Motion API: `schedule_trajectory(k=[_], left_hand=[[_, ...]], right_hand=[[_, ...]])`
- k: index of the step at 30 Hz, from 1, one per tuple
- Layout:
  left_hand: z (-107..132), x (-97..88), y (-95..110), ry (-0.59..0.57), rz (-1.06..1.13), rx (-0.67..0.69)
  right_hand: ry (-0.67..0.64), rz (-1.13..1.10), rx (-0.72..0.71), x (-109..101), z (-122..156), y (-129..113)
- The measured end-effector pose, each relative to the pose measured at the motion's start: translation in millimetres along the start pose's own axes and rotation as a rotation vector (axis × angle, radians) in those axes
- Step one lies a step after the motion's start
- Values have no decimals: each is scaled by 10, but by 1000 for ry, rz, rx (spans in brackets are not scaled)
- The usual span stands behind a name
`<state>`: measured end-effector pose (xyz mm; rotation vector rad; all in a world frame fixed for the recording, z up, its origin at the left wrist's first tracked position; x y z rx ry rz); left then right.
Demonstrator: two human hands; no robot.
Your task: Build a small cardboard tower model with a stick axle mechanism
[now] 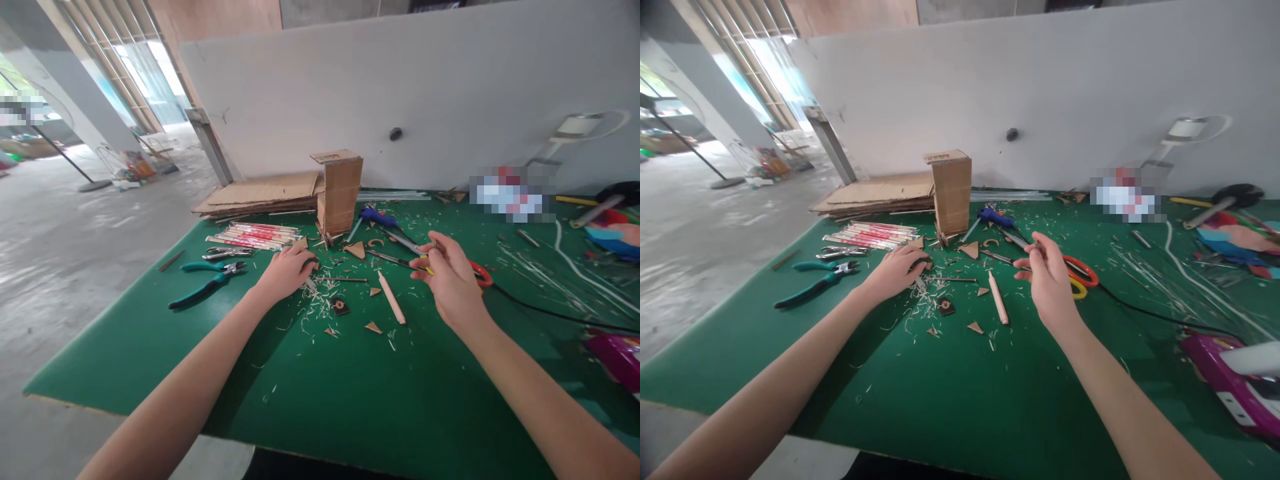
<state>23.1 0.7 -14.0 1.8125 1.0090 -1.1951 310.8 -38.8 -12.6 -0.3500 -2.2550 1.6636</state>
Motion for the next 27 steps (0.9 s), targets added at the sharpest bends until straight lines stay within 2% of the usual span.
schedule_trajectory(k=[7, 12, 15, 17, 19, 21, 24, 27], left_hand=[[-22, -112, -114, 98, -99, -65], [-10, -74, -242, 67, 1, -219], [-5, -43, -304, 86, 97, -277], [-19, -44, -346, 114, 158, -294], [-49, -74, -412, 162, 242, -324], [-80, -134, -515, 239, 335, -382], [-101, -224, -715, 373, 444, -503], [-92, -243, -838, 432, 473, -548]], right_hand=[[143, -24, -12, -105, -73, -46], [134, -11, -1, -136, -101, -34], [94, 140, -74, -141, -109, -33], [7, 381, -211, -125, -104, -57], [-141, 649, -379, -73, -70, -73], [-302, 821, -476, 0, -9, -59], [-478, 895, -464, 130, 103, -10], [-618, 918, -464, 263, 213, 27]])
Point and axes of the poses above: each hand's wrist, its own z-axis away from the middle knuckle, its own x-axis out of the palm, y = z × x, the point moved 3 cm from there along -z, towards the middle knuckle, and after that the axes turned 4 degrees about y, right-handed, at the moved point
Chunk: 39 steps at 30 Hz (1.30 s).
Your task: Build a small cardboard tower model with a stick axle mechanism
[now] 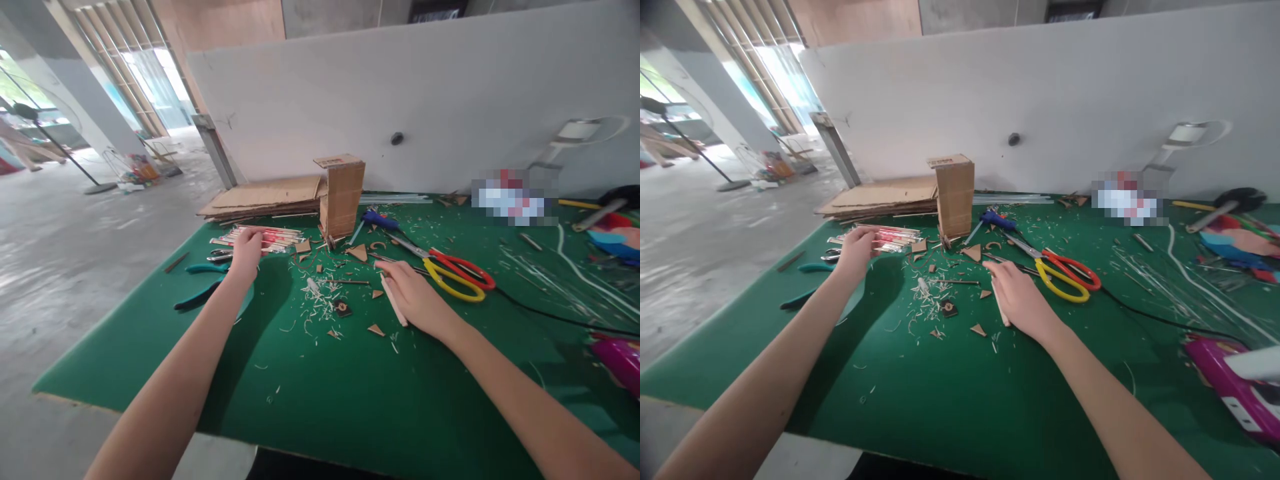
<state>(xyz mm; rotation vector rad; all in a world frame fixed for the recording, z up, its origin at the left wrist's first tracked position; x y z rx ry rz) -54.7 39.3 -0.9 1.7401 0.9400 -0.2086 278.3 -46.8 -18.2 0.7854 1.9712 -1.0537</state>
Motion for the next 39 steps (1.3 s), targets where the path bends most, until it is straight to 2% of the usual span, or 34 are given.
schedule_trajectory(k=[2, 4, 6, 8, 10, 12, 16, 19, 23, 26, 29, 33, 35, 37, 39], left_hand=[[27, 22, 2, -15, -11, 49], [110, 85, 62, -79, -28, 144], [234, 175, 162, -209, -88, 281], [375, 267, 264, -375, -249, 457], [481, 315, 336, -464, -362, 555], [536, 327, 392, -470, -392, 577], [551, 362, 529, -381, -365, 558], [518, 480, 664, -381, -365, 566], [428, 713, 772, -432, -341, 471], [380, 838, 775, -387, -302, 414], [372, 864, 735, -349, -241, 406], [360, 709, 672, -288, -117, 385], [338, 560, 643, -190, 70, 312], [333, 403, 594, -61, 340, 122], [394, 304, 554, -14, 563, -120]], right_hand=[[-58, 19, -56, 52, 1, -58], [-83, 38, -97, 68, 8, -85], [-87, 39, -113, 56, 18, -89], [-81, 28, -107, 33, 24, -86], [-70, 24, -99, 10, 23, -87], [-44, 26, -91, -10, 17, -87], [43, 19, -16, -59, 15, -46], [95, -21, 63, -103, 37, 16], [118, -78, 113, -155, 73, 63], [95, -83, 115, -168, 80, 52], [55, -72, 87, -157, 77, 20], [18, -76, 65, -138, 81, -14], [30, -105, 85, -137, 79, -27], [76, -158, 113, -138, 69, -46], [156, -198, 119, -140, 54, -78]])
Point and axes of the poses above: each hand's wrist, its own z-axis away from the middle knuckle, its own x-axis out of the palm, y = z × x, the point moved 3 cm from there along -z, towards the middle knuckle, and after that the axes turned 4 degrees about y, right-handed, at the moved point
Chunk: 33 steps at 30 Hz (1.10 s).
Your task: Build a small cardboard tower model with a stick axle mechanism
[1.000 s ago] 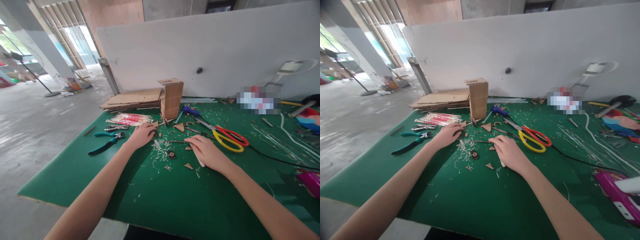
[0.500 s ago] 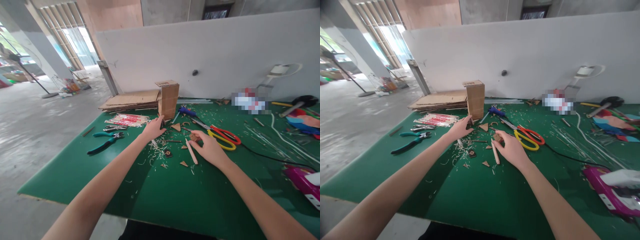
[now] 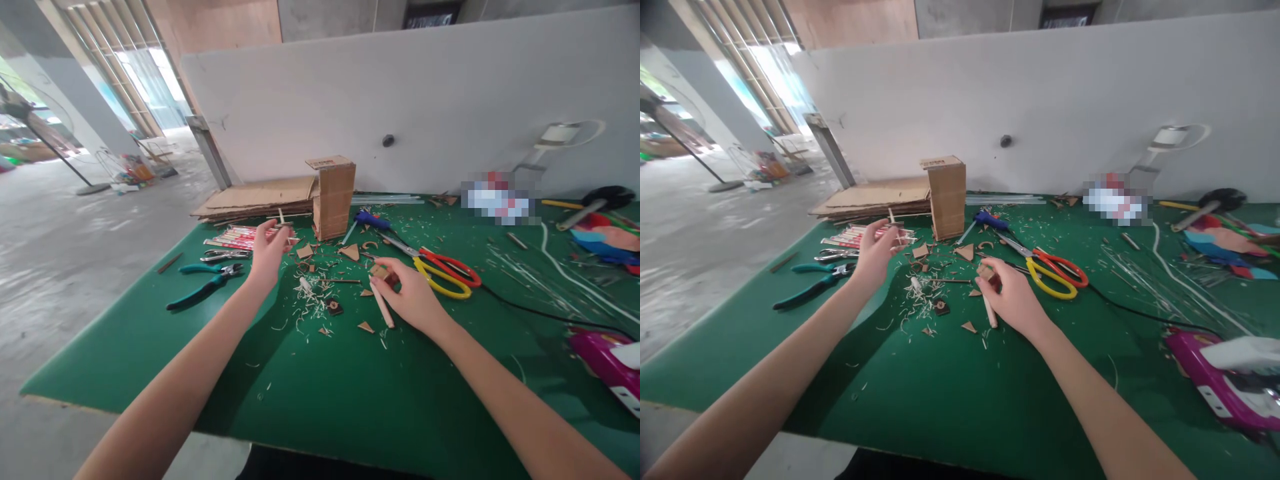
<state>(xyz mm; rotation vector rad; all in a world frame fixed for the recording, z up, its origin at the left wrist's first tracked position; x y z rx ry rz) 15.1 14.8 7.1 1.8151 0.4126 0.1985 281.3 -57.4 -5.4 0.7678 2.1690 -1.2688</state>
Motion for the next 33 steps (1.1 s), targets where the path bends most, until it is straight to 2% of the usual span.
schedule_trajectory(k=[2, 3, 4, 5, 6, 7, 8, 9, 10, 11, 13, 15, 19, 21, 23, 27, 28, 30, 33], left_hand=[[147, -19, 44, -20, 104, -140], [249, -5, 92, -53, 95, -149], [369, 29, 150, -124, 53, -132], [508, 92, 212, -266, -11, -106], [668, 177, 272, -474, -109, -59], [826, 245, 331, -622, -240, 38], [964, 294, 388, -683, -380, 180], [1074, 325, 434, -666, -513, 323], [1161, 350, 458, -657, -608, 426], [1217, 365, 458, -664, -663, 472], [1211, 346, 421, -640, -692, 444], [1083, 271, 379, -572, -616, 347], [748, 75, 355, -382, -238, 162], [668, 35, 357, -378, -62, 111], [670, 49, 354, -486, 45, 60], [823, 142, 342, -899, 109, -8], [859, 156, 339, -973, 94, -16], [896, 169, 331, -1027, 35, -23], [891, 170, 322, -994, -38, -15]], right_hand=[[74, -14, -33, 12, -8, -43], [101, -16, -53, 19, -9, -64], [124, -21, -67, 25, -9, -81], [143, -33, -70, 27, -8, -93], [158, -54, -64, 26, -5, -100], [169, -82, -49, 23, -1, -104], [176, -120, -28, 18, 5, -105], [175, -167, -4, 13, 12, -105], [165, -222, 23, 11, 19, -106], [148, -281, 55, 12, 27, -107], [113, -400, 122, 20, 45, -112], [75, -478, 172, 33, 60, -127], [37, -455, 193, 39, 74, -160], [44, -462, 205, 40, 73, -160], [55, -500, 218, 51, 71, -152], [33, -561, 234, 98, 70, -159], [6, -573, 239, 114, 72, -172], [-57, -602, 252, 145, 80, -208], [-94, -673, 274, 175, 95, -254]])
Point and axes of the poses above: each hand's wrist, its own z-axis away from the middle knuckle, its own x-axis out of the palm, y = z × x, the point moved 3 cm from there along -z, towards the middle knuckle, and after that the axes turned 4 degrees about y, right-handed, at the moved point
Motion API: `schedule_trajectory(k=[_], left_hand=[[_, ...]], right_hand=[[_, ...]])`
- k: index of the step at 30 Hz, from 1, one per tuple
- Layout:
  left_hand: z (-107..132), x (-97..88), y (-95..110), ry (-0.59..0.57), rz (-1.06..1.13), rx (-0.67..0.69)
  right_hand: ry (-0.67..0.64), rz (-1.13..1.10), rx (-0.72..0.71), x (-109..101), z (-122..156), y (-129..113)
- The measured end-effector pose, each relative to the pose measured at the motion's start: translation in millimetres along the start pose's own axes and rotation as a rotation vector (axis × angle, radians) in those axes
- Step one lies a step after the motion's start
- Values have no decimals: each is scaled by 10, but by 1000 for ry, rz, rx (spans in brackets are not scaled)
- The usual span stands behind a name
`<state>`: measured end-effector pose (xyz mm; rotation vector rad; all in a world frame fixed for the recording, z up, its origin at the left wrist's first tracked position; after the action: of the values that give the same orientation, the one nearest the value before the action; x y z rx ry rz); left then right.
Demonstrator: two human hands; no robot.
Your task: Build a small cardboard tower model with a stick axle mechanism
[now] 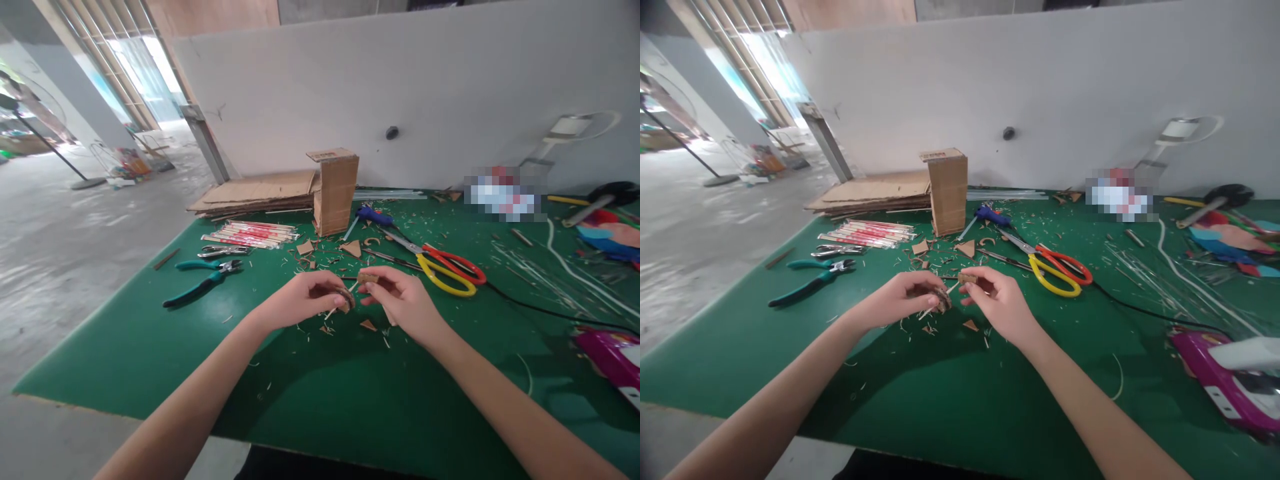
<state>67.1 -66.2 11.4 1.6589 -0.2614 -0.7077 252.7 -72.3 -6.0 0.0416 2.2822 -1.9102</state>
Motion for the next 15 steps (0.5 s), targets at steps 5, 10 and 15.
schedule_trajectory(k=[5, 10, 15], left_hand=[[-1, 2, -7, -19, -27, -15], [5, 13, -5, -16, -5, -13], [-7, 16, 3, -31, -33, 11]], right_hand=[[-5, -48, -3, 23, -3, 50], [26, -23, -2, 2, -13, 73], [-47, -3, 23, 49, 15, 22]])
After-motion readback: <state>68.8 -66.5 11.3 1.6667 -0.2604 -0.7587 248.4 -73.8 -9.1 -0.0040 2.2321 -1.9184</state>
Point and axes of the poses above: each hand's wrist, its own z-axis away from the middle knuckle, its own x-axis out of the palm, y = z × x, the point moved 3 cm from there along -z, towards the middle knuckle, and after that the axes turned 4 degrees about y, right-handed, at the moved point
